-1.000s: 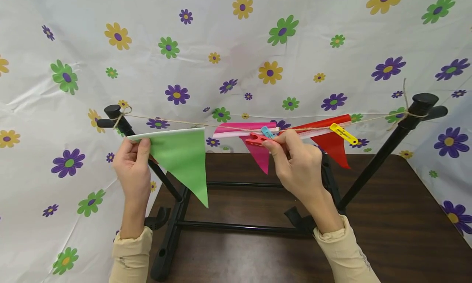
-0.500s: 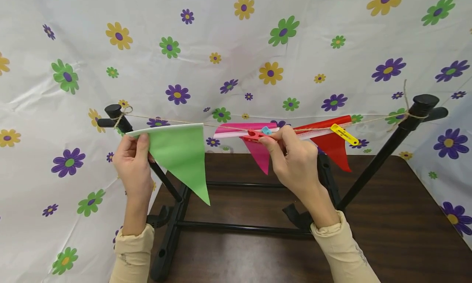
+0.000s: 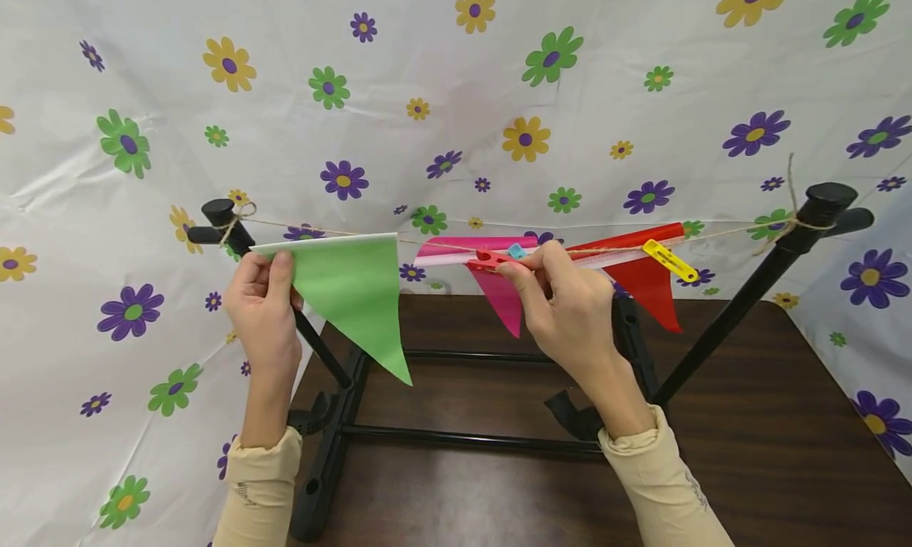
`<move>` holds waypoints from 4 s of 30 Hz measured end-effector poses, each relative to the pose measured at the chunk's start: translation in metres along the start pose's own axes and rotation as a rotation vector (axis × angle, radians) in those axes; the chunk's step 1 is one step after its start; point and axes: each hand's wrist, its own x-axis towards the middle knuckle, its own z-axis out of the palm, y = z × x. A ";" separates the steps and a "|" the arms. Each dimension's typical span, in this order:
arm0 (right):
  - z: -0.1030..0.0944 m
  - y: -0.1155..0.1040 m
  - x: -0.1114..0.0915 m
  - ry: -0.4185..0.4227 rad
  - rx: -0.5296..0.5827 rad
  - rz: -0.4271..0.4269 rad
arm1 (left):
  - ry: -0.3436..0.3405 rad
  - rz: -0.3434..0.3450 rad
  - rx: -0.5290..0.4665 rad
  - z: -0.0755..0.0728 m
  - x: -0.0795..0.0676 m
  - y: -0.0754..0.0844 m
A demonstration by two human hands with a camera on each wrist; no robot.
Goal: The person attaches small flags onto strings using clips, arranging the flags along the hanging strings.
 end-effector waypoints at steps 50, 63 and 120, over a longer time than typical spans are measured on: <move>0.035 -0.001 0.029 -0.183 0.050 -0.115 | -0.004 -0.061 -0.004 0.012 0.006 -0.003; 0.048 0.000 0.034 -0.197 0.076 -0.147 | -0.004 -0.068 0.009 0.012 0.006 -0.003; 0.055 -0.004 0.060 -0.303 0.094 -0.148 | -0.043 -0.027 0.083 0.015 0.011 -0.012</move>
